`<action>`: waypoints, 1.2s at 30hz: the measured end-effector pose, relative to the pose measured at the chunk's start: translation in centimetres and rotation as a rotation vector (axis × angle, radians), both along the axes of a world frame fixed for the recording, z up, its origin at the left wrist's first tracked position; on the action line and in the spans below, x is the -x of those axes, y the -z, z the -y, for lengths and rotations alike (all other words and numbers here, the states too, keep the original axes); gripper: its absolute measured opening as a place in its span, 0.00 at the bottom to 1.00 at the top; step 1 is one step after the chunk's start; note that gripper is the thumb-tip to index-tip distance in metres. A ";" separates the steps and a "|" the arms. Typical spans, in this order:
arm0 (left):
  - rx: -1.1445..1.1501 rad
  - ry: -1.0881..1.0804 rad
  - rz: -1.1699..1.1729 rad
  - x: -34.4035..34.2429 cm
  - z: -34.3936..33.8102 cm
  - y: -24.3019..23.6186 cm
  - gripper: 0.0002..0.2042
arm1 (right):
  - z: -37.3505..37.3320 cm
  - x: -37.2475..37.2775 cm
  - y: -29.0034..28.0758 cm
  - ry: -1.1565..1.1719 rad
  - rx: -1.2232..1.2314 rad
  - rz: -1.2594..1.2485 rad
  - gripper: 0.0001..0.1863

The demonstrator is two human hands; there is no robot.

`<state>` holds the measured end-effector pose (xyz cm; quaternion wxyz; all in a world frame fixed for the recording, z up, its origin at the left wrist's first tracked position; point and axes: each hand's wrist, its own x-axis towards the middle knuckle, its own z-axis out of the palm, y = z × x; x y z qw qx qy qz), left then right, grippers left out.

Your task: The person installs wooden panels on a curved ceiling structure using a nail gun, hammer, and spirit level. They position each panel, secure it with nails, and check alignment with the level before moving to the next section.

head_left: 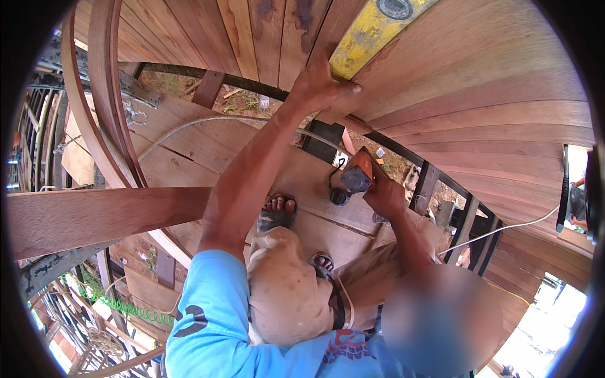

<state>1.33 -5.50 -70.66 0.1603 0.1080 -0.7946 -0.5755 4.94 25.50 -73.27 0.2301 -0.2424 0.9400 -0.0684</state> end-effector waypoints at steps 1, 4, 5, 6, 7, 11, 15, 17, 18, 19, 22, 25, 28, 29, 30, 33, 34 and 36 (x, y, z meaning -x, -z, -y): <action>-0.015 -0.018 -0.012 0.0 0.0 0.4 0.43 | 0.0 0.0 -0.3 0.028 0.006 0.016 0.34; 0.059 -0.002 0.016 -0.3 -0.4 -1.1 0.45 | -0.1 0.2 -0.9 0.101 0.007 0.048 0.34; 0.049 0.009 0.012 -0.2 -0.2 -1.1 0.45 | -0.1 0.2 -0.9 0.106 -0.015 0.055 0.34; 0.039 0.020 0.008 -0.2 0.0 -1.0 0.45 | -0.1 0.2 -0.9 0.112 -0.036 0.062 0.35; 0.029 0.033 0.004 -0.1 0.1 -0.9 0.45 | -0.1 0.1 -1.0 0.106 -0.021 0.058 0.35; -0.033 0.014 -0.040 -0.1 -0.3 0.2 0.42 | -1.0 -0.4 -0.2 0.043 0.031 0.010 0.38; -0.021 0.075 -0.074 0.5 0.6 1.4 0.38 | -2.7 -0.2 1.3 0.041 0.034 0.026 0.39; -0.063 0.091 -0.061 0.3 0.6 1.7 0.35 | -3.0 -0.3 1.4 0.035 0.013 0.040 0.40; -0.101 0.090 -0.048 0.1 0.5 1.9 0.33 | -2.9 -0.4 0.9 0.036 0.023 0.047 0.40; -0.139 0.088 -0.036 0.0 0.4 2.1 0.31 | -2.8 -0.5 0.7 0.038 0.033 0.054 0.40; -0.182 0.112 -0.023 -0.2 0.4 2.5 0.29 | -3.5 -0.9 0.9 0.063 0.037 0.073 0.41; -0.338 0.172 0.040 0.2 0.7 3.5 0.31 | -3.6 -1.3 0.3 0.096 0.037 0.087 0.41; -0.169 0.131 0.031 0.4 0.6 4.1 0.31 | -3.7 -1.6 -0.5 0.114 0.032 0.101 0.41; -0.181 0.127 0.022 0.5 0.7 4.7 0.31 | -3.5 -1.7 -0.9 0.119 0.015 0.115 0.41; -0.192 0.123 0.013 0.5 0.8 5.4 0.31 | -3.3 -1.8 -1.3 0.124 -0.002 0.129 0.41; -0.108 0.137 -0.005 0.6 1.0 5.5 0.31 | -3.1 -2.3 -1.8 0.137 -0.019 0.113 0.41; -0.060 0.147 -0.011 0.6 1.0 5.2 0.31 | -3.4 -2.5 -1.7 0.140 -0.014 0.116 0.41; -0.194 0.179 0.022 0.4 0.7 5.1 0.28 | -3.9 -2.6 -1.4 0.144 0.000 0.114 0.41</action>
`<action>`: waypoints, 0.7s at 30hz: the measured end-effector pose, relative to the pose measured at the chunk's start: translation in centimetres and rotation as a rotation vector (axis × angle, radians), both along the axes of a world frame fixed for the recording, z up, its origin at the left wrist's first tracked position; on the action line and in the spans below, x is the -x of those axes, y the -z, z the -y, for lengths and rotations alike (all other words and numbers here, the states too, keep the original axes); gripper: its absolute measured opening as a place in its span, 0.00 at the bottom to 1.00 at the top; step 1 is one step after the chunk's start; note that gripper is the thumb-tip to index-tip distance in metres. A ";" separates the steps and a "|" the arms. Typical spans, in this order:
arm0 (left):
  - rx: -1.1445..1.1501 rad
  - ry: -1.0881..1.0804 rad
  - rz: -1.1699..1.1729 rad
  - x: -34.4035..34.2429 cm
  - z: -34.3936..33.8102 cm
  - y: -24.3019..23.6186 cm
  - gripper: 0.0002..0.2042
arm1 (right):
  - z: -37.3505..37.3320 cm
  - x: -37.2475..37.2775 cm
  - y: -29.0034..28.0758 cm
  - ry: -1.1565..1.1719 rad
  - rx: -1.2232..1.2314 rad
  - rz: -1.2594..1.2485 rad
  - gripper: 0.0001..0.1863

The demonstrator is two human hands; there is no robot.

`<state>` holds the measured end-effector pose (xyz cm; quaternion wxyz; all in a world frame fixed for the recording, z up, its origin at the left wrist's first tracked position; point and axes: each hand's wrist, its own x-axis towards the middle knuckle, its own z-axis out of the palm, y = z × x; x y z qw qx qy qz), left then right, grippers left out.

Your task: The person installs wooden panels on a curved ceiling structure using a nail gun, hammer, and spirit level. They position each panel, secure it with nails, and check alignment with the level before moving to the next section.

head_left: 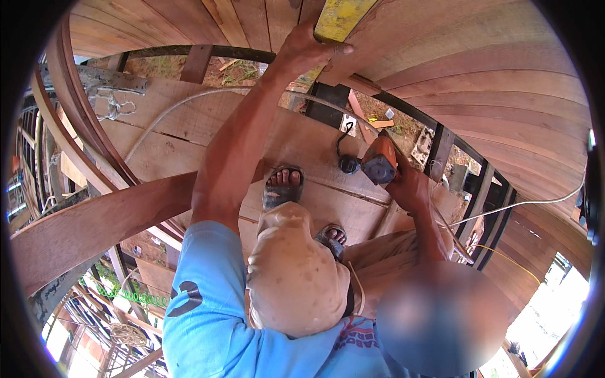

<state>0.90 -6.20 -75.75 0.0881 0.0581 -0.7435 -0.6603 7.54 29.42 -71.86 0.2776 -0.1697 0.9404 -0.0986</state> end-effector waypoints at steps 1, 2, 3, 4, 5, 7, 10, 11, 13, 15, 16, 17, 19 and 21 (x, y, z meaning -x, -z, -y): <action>-0.065 0.018 0.021 0.0 -0.1 -0.1 0.26 | -0.2 -0.1 0.0 0.005 0.013 0.008 0.41; -0.103 0.025 0.028 0.0 -0.1 0.1 0.26 | -0.5 -0.3 0.1 0.006 0.029 0.016 0.41; -0.140 0.032 0.035 0.1 0.0 0.4 0.26 | -0.6 -0.4 0.1 0.007 0.044 0.025 0.41; -0.178 0.040 0.042 0.1 0.1 0.7 0.26 | -0.6 -0.5 -0.2 0.021 0.038 0.024 0.40; -0.183 0.040 0.034 0.2 0.1 1.2 0.26 | -0.3 -0.6 -0.5 0.035 0.031 0.024 0.39; -0.192 0.041 0.020 0.3 0.1 2.1 0.27 | -0.4 -0.8 -0.6 0.055 0.015 0.025 0.38; -0.256 0.057 0.044 0.1 0.2 2.7 0.27 | -1.3 -1.1 -0.1 0.065 -0.005 0.021 0.37; -0.220 0.070 0.042 0.0 0.3 2.8 0.27 | -1.7 -1.2 0.1 0.058 -0.004 0.012 0.37; -0.148 0.093 0.037 0.1 0.8 2.7 0.27 | -2.1 -1.3 0.2 0.050 -0.009 0.013 0.37; -0.060 0.101 0.076 0.0 1.1 1.4 0.26 | -2.3 -1.2 0.1 0.047 -0.017 0.033 0.38; -0.016 0.105 0.096 -0.2 1.1 0.6 0.25 | -2.4 -1.3 0.1 0.047 0.001 0.020 0.38; 0.015 0.068 0.101 -0.3 1.1 0.0 0.24 | -2.5 -1.5 0.0 0.051 0.023 0.003 0.38; 0.077 -0.003 0.110 -1.0 1.0 -1.3 0.23 | -2.6 -1.6 -0.1 0.035 0.074 -0.050 0.36; 0.043 -0.016 0.097 -1.3 1.2 -4.0 0.21 | -2.8 -1.7 0.1 0.015 0.134 -0.128 0.34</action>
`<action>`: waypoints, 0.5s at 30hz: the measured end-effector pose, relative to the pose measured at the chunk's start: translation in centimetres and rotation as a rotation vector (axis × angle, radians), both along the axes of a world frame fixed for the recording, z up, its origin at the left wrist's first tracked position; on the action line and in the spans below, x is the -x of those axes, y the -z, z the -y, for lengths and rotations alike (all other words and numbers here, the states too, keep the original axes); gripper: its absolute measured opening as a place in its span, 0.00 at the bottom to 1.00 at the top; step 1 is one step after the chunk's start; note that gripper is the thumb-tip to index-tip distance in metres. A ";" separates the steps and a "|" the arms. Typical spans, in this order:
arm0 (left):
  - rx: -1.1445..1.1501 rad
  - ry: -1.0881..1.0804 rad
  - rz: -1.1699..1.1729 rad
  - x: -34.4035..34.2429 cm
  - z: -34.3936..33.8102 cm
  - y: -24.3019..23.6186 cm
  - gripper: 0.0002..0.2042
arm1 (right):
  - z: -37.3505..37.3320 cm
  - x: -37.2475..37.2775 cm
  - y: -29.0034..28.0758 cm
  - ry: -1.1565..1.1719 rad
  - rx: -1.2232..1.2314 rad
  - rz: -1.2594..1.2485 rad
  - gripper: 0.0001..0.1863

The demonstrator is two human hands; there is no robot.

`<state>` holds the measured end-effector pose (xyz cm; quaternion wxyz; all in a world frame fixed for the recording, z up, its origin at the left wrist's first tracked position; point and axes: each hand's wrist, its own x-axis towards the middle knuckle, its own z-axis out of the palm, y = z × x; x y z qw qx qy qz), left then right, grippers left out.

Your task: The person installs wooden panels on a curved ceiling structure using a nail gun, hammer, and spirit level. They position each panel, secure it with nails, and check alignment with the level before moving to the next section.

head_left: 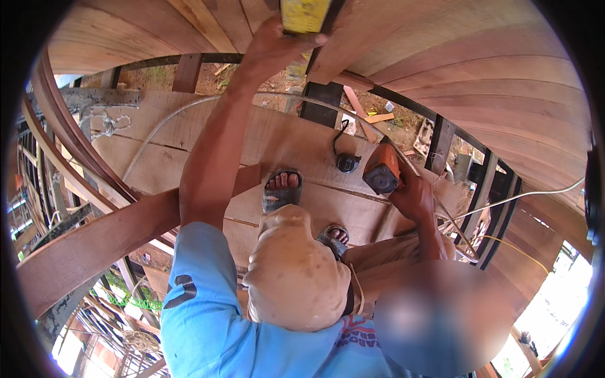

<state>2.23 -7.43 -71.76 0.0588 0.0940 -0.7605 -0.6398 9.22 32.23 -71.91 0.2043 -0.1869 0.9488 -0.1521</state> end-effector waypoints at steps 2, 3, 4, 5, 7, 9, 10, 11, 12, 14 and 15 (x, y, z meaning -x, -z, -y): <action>0.012 -0.019 0.001 -0.6 0.6 -2.5 0.22 | 0.0 0.2 -0.7 0.048 -0.028 0.107 0.34; 0.045 -0.025 0.007 -0.8 1.1 -3.7 0.23 | 0.0 0.2 -1.0 0.077 -0.034 0.157 0.34; 0.077 -0.033 0.012 -1.0 1.5 -4.6 0.24 | 0.0 0.2 -1.1 0.068 -0.042 0.155 0.34; 0.166 -0.044 0.008 -1.3 1.7 -5.5 0.25 | 0.1 0.2 -1.2 0.057 -0.046 0.150 0.34; 0.300 -0.084 -0.072 -1.7 1.7 -5.8 0.25 | 0.1 0.1 -1.1 0.031 -0.042 0.165 0.35; 0.476 -0.120 -0.037 -2.5 0.4 -7.5 0.26 | -0.3 -0.1 -0.3 -0.002 -0.026 0.200 0.35; 0.408 -0.106 -0.093 -2.2 0.2 -7.0 0.26 | -0.3 -0.5 0.0 -0.029 -0.024 0.183 0.35; 0.341 -0.105 -0.148 -2.5 0.6 -5.8 0.26 | -0.1 -0.9 0.2 -0.071 -0.022 0.163 0.36; 0.269 -0.114 -0.197 -2.9 0.9 -5.3 0.26 | 0.1 -1.2 0.3 -0.122 -0.027 0.145 0.37; 0.225 -0.080 -0.128 -2.4 1.4 -5.7 0.23 | -0.3 -1.7 1.3 -0.139 -0.033 0.201 0.38; 0.247 -0.068 -0.050 -2.0 1.3 -6.5 0.22 | -0.5 -2.0 1.7 -0.153 -0.031 0.205 0.37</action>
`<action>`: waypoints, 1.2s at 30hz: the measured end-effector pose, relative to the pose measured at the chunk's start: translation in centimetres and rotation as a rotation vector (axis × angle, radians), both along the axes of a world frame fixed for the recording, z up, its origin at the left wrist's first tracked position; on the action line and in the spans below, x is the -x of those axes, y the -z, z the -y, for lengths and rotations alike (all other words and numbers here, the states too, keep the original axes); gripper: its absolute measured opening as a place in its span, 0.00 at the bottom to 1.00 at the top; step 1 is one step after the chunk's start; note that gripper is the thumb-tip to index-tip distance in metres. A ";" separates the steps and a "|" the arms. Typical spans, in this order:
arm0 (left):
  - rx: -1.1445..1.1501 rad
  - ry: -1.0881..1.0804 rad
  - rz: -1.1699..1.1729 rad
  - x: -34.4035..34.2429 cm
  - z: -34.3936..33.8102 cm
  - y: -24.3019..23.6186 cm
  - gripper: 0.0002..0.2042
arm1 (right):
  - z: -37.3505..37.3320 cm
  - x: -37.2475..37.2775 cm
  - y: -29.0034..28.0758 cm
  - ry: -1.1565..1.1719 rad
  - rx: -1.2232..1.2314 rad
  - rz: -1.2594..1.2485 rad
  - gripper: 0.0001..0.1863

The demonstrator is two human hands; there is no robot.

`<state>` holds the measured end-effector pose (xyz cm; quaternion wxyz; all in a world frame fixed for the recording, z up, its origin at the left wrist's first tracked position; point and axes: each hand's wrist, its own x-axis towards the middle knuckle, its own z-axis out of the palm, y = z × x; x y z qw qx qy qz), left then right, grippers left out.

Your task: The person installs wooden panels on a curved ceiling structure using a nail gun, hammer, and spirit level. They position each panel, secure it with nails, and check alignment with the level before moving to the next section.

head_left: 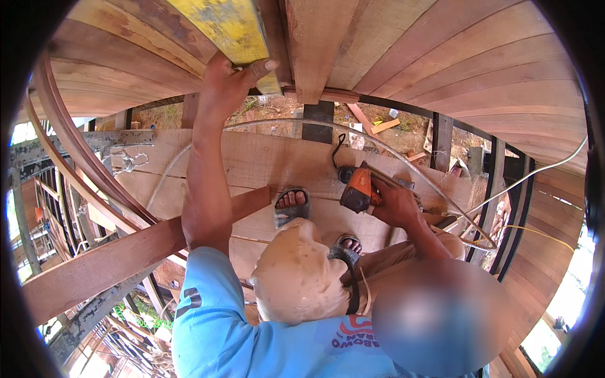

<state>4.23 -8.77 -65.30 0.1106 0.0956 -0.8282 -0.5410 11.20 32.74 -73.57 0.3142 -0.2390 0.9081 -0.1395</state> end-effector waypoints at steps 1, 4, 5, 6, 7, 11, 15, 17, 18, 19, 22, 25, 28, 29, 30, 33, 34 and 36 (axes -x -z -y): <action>0.019 0.002 0.079 0.3 0.0 -0.4 0.22 | -0.2 -0.3 0.5 -0.014 0.003 0.004 0.37; -0.137 -0.037 -0.087 1.2 -1.1 0.5 0.25 | -0.9 -0.9 2.5 -0.051 0.011 -0.010 0.36; -0.148 -0.011 -0.175 1.7 -1.2 1.5 0.26 | -0.9 -0.9 3.1 -0.059 -0.022 0.018 0.36; -0.159 0.014 -0.268 2.1 -1.4 2.6 0.28 | -0.9 -0.9 3.4 -0.094 -0.068 0.053 0.38; -0.169 0.039 -0.361 2.4 -1.6 3.4 0.29 | -0.7 -0.8 3.8 -0.129 -0.115 0.087 0.41; -0.253 -0.002 -0.382 2.0 -3.2 3.5 0.30 | -1.2 -1.9 6.8 -0.200 -0.203 0.067 0.44; -0.100 -0.017 -0.337 1.4 -1.6 3.7 0.29 | -0.9 -2.1 7.0 -0.149 -0.204 0.121 0.39; -0.061 -0.044 -0.316 1.4 -1.3 4.2 0.30 | -1.3 -2.4 8.5 -0.153 -0.227 0.130 0.40; -0.035 -0.058 -0.297 1.2 -1.7 3.5 0.32 | -1.4 -2.5 9.1 -0.160 -0.240 0.161 0.40; -0.103 -0.054 -0.321 1.6 -1.8 3.9 0.33 | -1.5 -2.8 9.6 -0.166 -0.254 0.191 0.39; -0.208 -0.051 -0.372 2.1 -2.2 5.5 0.34 | -1.6 -3.6 11.2 -0.172 -0.246 0.288 0.41; -0.102 -0.069 -0.351 2.3 -2.5 6.5 0.34 | -1.6 -4.5 12.7 -0.175 -0.268 0.321 0.40; -0.041 -0.064 -0.311 2.5 -2.1 7.1 0.34 | -0.8 -4.7 12.4 -0.211 -0.285 0.268 0.36; -0.072 -0.046 -0.316 2.5 -2.1 6.8 0.34 | -1.0 -4.7 12.6 -0.244 -0.290 0.233 0.36; -0.103 -0.028 -0.322 2.5 -2.1 6.7 0.34 | -1.1 -4.6 12.9 -0.277 -0.294 0.198 0.36; -0.094 -0.018 -0.388 3.0 -2.5 7.6 0.33 | -1.2 -4.2 12.8 -0.290 -0.316 0.256 0.38; -0.116 -0.016 -0.355 3.0 -2.3 7.9 0.32 | -1.1 -4.0 12.7 -0.285 -0.339 0.239 0.38; -0.159 -0.010 -0.295 3.1 -2.3 7.7 0.32 | 0.6 -2.6 10.4 -0.270 -0.385 0.200 0.38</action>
